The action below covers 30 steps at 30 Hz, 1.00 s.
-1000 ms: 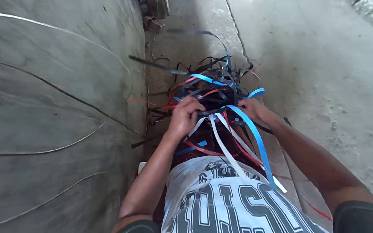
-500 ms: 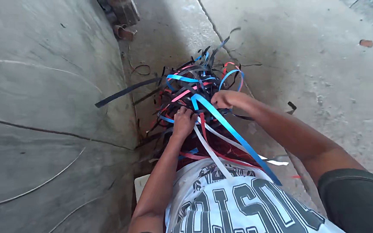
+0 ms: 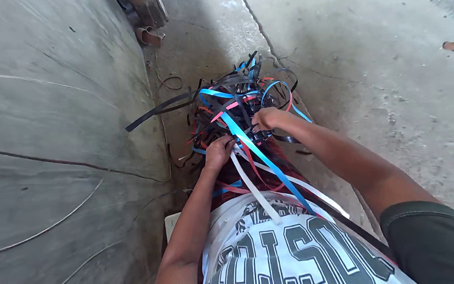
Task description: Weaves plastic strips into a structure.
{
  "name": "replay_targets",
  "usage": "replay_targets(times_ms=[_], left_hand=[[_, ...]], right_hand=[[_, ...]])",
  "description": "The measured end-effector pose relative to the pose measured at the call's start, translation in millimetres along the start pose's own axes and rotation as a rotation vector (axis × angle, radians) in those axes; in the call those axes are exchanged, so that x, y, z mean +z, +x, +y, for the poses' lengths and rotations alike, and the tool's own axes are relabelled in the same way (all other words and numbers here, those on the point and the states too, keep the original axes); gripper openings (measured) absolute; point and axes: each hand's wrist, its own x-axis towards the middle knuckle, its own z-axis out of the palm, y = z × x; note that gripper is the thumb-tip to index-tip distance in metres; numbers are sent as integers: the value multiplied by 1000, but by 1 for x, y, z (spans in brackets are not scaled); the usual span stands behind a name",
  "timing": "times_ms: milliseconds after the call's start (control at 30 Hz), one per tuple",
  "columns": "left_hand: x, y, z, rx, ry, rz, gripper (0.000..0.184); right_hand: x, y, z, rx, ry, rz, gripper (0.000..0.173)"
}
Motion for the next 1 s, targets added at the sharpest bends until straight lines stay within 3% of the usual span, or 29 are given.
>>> replay_targets(times_ms=[100, 167, 233, 300, 400, 500, 667, 800, 1000], left_hand=[[-9, 5, -13, 96, -9, -25, 17], [-11, 9, -20, 109, 60, 70, 14], [-11, 13, -17, -8, 150, 140, 23], [-7, 15, -8, -138, 139, 106, 30], [0, 13, 6, -228, -11, -7, 37], [3, 6, 20, -265, -9, -13, 50], [30, 0, 13, -163, 133, 143, 33], [31, 2, -3, -50, 91, 127, 24], [25, 0, -7, -22, -46, 172, 21]], right_hand=[[-5, -10, 3, 7, 44, -4, 42], [-5, -12, 5, 6, 58, 0, 42], [-8, -13, 4, 22, 47, -14, 43], [-8, -12, 3, 38, 43, -18, 44], [-10, -14, 1, 79, 83, -16, 45], [-10, -15, 6, 96, 102, -26, 48], [-6, -12, 17, 53, 153, 26, 43], [3, 4, 26, 25, 98, 34, 42], [6, 0, 31, -13, 132, 47, 42]])
